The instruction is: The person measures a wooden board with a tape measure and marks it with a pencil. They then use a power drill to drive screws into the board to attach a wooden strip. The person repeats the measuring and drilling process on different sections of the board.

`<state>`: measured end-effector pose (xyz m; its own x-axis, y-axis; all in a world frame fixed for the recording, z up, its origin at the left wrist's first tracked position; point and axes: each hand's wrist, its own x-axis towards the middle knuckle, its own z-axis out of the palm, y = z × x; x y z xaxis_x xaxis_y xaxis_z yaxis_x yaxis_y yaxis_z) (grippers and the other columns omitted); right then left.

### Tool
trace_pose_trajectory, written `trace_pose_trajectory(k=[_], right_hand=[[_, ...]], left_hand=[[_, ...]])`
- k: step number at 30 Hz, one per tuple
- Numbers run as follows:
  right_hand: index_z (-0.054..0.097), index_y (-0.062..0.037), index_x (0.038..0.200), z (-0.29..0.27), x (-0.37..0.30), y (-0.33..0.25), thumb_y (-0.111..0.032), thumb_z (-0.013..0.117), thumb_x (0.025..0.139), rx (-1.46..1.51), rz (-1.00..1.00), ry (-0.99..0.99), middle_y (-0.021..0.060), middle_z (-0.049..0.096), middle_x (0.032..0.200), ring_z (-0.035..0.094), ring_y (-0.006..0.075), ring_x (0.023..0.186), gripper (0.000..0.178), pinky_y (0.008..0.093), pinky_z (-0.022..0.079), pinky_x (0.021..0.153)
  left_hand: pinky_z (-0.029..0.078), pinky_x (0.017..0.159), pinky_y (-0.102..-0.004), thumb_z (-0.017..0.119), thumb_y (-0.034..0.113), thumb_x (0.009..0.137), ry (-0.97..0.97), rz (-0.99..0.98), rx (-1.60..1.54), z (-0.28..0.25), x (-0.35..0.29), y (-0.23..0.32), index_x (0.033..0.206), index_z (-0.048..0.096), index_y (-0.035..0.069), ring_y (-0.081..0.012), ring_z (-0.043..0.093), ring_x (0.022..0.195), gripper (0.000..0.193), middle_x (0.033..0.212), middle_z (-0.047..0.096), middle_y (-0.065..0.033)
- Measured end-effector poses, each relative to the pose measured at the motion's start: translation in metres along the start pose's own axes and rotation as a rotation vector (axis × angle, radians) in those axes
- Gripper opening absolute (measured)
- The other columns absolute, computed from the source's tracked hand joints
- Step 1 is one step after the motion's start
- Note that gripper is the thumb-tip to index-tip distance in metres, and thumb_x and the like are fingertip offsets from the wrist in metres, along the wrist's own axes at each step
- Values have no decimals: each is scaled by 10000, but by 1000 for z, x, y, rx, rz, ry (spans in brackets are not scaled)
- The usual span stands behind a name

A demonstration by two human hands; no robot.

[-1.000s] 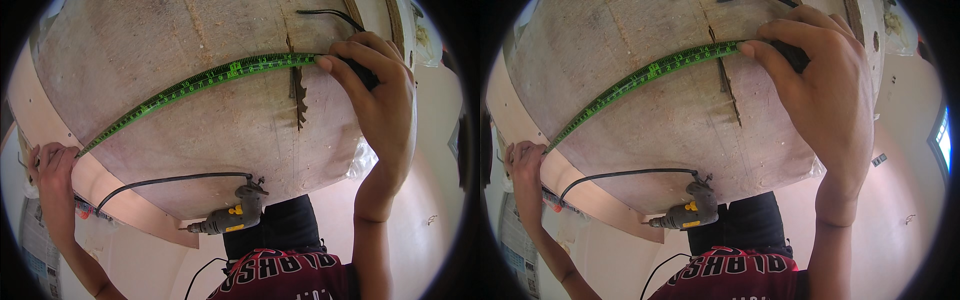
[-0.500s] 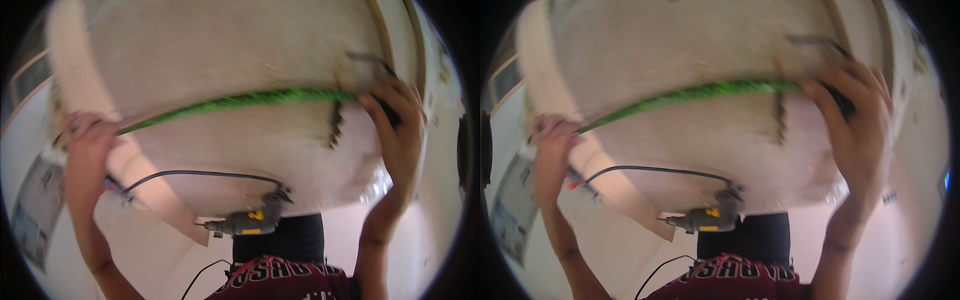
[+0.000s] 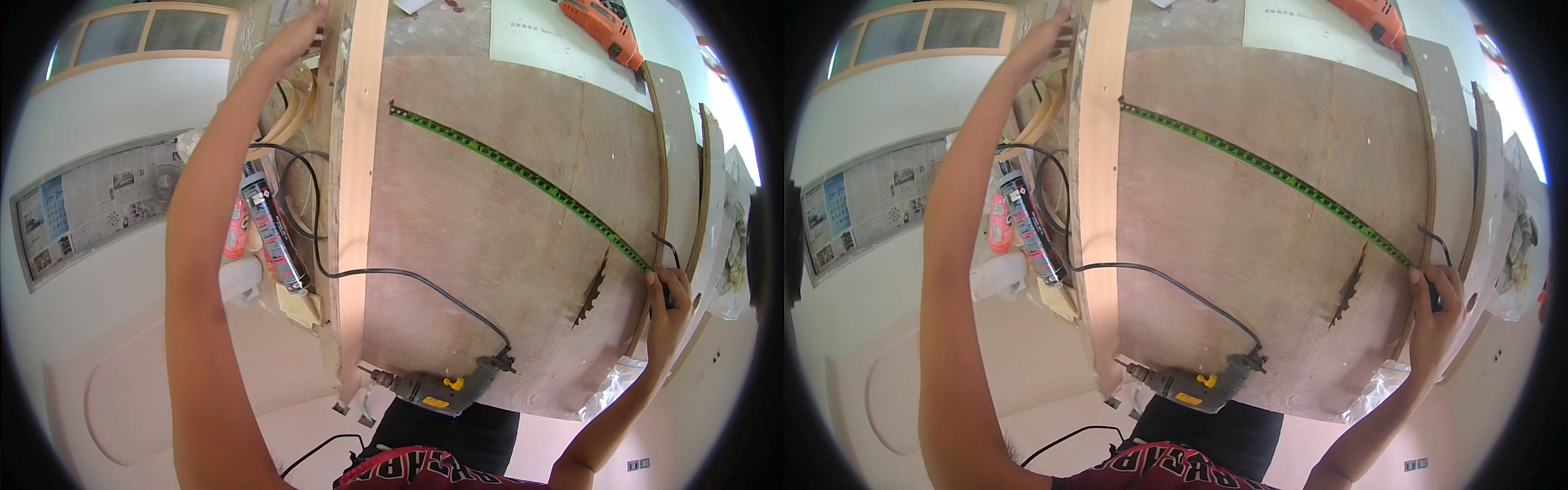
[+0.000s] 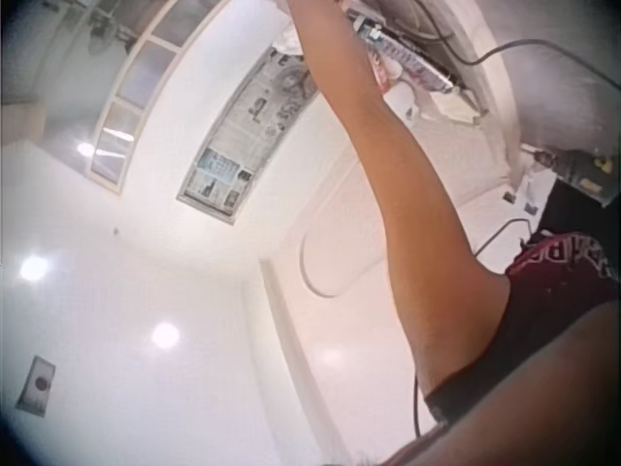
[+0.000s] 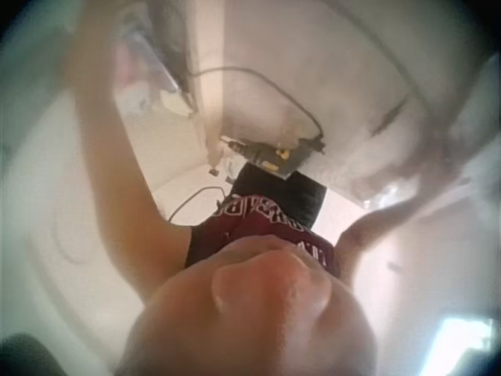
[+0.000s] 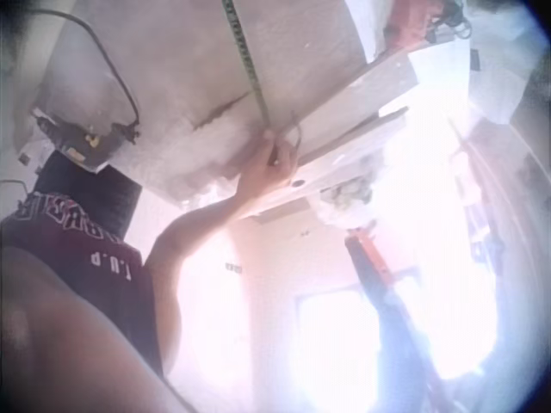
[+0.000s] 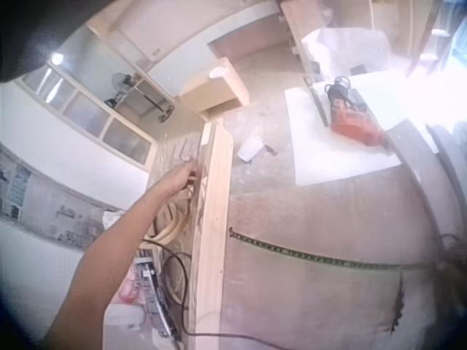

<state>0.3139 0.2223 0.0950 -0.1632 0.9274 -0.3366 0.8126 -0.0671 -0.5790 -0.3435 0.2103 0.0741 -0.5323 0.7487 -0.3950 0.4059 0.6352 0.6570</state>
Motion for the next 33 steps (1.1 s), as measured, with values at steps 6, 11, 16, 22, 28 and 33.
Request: trace_pose_trajectory(k=[6,11,16,22,28,33], right_hand=[[689,47,971,-1,2,1,-156,747,932,-33,-64,5,61,615,936,576,193,876,214,298,434,829],[684,57,949,4,4,9,-126,735,950,-18,-155,20,40,572,897,507,153,783,191,291,390,715],[684,53,960,6,3,8,-132,728,963,-13,-60,8,26,554,892,475,119,746,191,271,359,675],[683,58,960,4,2,1,-133,720,973,7,-31,-15,17,546,889,440,99,701,195,270,336,636],[680,64,957,7,3,7,-128,720,971,53,-24,-30,18,543,886,441,94,698,197,264,336,631],[684,64,958,3,2,13,-126,725,967,0,-97,-10,18,553,898,452,95,709,195,263,342,641]], left_hand=[[380,1136,-409,509,646,1028,-132,-45,102,6,2,-17,1411,559,-62,-296,551,1310,806,1379,622,-183],[353,1166,-428,533,647,1021,-167,1,179,1,3,-27,1432,528,-71,-295,542,1333,828,1373,625,-201],[334,1186,-436,508,638,1037,-203,16,129,2,1,-25,1435,536,-66,-282,530,1351,809,1401,613,-189],[363,1126,-394,485,374,1098,-197,30,87,8,1,-26,1439,559,-30,-229,552,1256,534,1360,643,-133],[337,1151,-402,489,377,1096,-189,36,73,-13,28,-65,1437,560,-31,-237,536,1293,536,1375,635,-141],[323,1160,-397,489,360,1095,-144,29,110,-7,27,-59,1445,564,-7,-225,531,1295,513,1355,640,-126]])
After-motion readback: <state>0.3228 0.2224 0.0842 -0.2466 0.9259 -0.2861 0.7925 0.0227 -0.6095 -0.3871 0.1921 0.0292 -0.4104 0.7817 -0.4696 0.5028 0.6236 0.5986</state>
